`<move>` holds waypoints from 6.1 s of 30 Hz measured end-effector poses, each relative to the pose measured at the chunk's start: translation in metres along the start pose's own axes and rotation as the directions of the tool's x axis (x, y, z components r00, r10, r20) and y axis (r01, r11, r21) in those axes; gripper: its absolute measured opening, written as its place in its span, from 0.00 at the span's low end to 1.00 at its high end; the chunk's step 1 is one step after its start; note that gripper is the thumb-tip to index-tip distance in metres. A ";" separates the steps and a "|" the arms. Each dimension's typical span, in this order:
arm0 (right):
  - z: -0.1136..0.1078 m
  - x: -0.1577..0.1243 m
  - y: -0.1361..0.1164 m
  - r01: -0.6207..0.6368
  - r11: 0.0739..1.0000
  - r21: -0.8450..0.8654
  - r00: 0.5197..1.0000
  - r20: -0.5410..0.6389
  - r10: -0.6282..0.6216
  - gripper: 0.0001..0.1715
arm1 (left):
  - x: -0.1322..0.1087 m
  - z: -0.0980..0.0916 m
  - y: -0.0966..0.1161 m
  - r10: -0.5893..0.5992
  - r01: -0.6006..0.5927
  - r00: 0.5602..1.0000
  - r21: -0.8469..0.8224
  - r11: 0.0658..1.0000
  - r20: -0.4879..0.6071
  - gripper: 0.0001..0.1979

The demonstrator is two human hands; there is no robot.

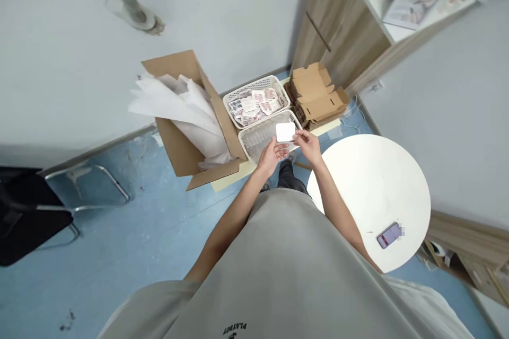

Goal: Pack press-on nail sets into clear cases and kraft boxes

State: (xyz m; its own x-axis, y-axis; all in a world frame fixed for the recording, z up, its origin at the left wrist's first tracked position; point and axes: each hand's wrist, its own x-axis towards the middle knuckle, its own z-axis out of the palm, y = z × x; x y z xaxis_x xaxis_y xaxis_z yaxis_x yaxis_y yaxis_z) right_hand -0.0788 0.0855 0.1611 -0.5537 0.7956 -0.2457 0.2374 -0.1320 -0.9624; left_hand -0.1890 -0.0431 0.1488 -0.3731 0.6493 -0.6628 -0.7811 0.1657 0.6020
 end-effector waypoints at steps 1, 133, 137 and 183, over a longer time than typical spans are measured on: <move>-0.005 -0.015 0.000 0.005 1.000 0.012 1.000 -0.025 -0.005 0.23 | -0.003 0.001 -0.002 -0.031 0.030 0.998 0.026 0.999 0.052 0.25; -0.020 -0.196 -0.045 0.194 0.978 0.074 0.827 -0.549 -0.122 0.28 | -0.113 0.040 -0.038 0.325 -0.397 0.880 0.162 0.903 0.345 0.25; -0.018 -0.203 -0.054 0.184 0.983 -0.018 0.808 -0.567 -0.161 0.24 | -0.118 0.045 -0.037 0.396 -0.454 0.870 0.161 0.876 0.293 0.24; -0.014 -0.246 0.051 0.081 0.863 0.499 0.820 -0.526 0.227 0.27 | -0.121 0.026 -0.081 0.029 -0.193 0.934 0.433 0.881 0.357 0.13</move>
State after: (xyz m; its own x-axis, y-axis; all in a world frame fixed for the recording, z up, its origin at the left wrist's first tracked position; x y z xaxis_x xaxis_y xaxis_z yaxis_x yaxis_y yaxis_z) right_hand 0.0806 -0.1081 0.1743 0.0198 0.9330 -0.3593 -0.2388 -0.3446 -0.9079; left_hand -0.0677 -0.1158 0.1911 -0.1920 0.8762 -0.4420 -0.3992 0.3417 0.8508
